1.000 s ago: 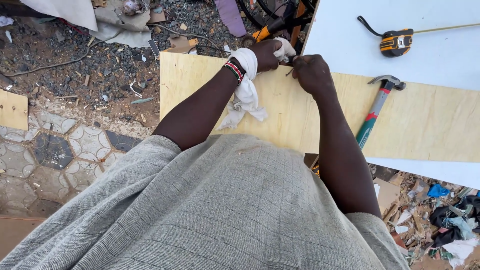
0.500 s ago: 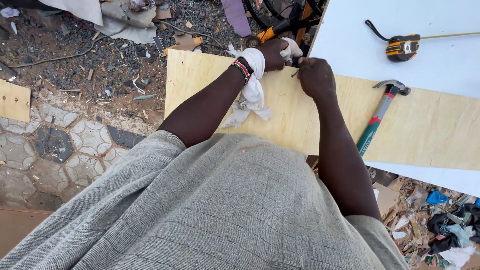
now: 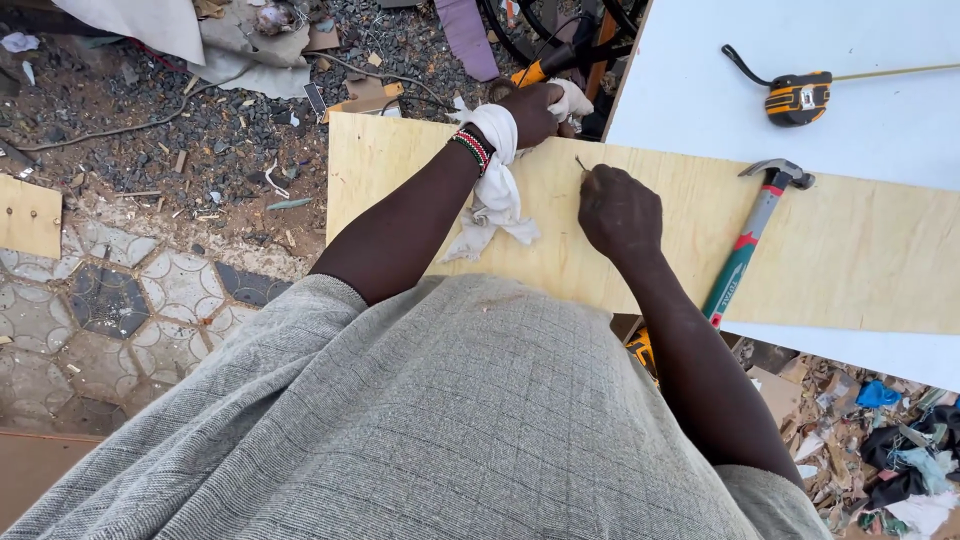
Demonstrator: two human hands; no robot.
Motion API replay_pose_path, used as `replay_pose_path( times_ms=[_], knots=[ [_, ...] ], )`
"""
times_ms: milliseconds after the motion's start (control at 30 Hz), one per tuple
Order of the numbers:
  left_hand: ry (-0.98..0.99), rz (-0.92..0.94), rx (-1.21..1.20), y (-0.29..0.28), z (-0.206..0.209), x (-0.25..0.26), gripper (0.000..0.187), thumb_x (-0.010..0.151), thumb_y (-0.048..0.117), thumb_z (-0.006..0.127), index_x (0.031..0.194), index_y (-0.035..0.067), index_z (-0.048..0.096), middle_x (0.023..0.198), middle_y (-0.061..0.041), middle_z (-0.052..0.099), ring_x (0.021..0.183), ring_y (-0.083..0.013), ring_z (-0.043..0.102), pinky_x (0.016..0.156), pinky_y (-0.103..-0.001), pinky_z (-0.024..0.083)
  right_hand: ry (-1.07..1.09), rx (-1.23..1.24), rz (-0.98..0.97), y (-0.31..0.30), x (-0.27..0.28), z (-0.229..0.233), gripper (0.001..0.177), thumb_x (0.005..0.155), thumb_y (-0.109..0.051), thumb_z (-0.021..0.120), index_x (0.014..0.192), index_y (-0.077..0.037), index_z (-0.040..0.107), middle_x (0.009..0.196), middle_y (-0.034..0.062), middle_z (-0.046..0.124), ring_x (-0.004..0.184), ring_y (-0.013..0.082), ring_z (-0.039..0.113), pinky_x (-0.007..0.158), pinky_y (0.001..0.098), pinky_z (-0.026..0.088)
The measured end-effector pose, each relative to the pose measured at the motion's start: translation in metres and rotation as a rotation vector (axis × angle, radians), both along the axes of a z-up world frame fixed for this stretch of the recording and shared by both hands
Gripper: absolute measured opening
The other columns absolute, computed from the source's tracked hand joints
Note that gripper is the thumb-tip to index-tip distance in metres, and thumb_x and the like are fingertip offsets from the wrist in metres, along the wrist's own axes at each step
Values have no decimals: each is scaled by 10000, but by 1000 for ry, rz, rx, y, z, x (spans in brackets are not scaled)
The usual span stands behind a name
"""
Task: Hammering nails into a piece of plywood on a work surface.
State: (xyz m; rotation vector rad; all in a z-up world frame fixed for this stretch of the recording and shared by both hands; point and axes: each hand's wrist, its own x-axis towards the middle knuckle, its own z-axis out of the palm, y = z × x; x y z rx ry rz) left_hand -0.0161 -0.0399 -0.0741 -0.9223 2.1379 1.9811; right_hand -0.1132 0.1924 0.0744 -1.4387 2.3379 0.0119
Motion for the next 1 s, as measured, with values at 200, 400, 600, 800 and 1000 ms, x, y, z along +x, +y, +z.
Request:
replay_pose_path(
  times_ms=[200,400,600,800,1000],
  knots=[
    [-98,-38,-25,2,41,3,260,975,69,500,1050,175,725,1326,-35,898,1107,-228,799,799,-396,577,-263,5,-198,-40,-45,8,557,1307,-587,557,957,-153,557,897,123,705,812,409,617,717,576,449],
    [-113,-40,-194,-3,-27,-6,89,982,210,654,964,185,570,991,-90,718,899,-262,633,762,-478,465,155,-133,203,-66,25,-5,276,1202,-291,617,1283,-118,815,995,161,825,761,478,793,517,603,548],
    [-90,-35,-118,-4,3,6,110,956,81,496,921,184,515,903,-74,609,735,-236,525,604,-482,351,-171,-27,-130,-7,-6,6,435,1255,-400,593,910,-147,516,919,110,726,811,413,668,699,576,477],
    [-15,-34,-150,1,-16,-13,247,1030,319,793,939,178,612,1132,-48,810,1029,-204,663,876,-457,535,-74,3,-143,-84,-32,-14,155,1046,-270,660,1006,-157,758,1036,170,861,935,512,780,757,605,570],
    [-87,-11,54,-8,33,16,225,981,87,494,953,181,697,1165,45,921,855,-132,708,675,-347,552,194,-155,257,-39,35,-6,87,1073,-147,656,1004,-94,659,930,127,689,723,441,686,479,544,444]
  ],
)
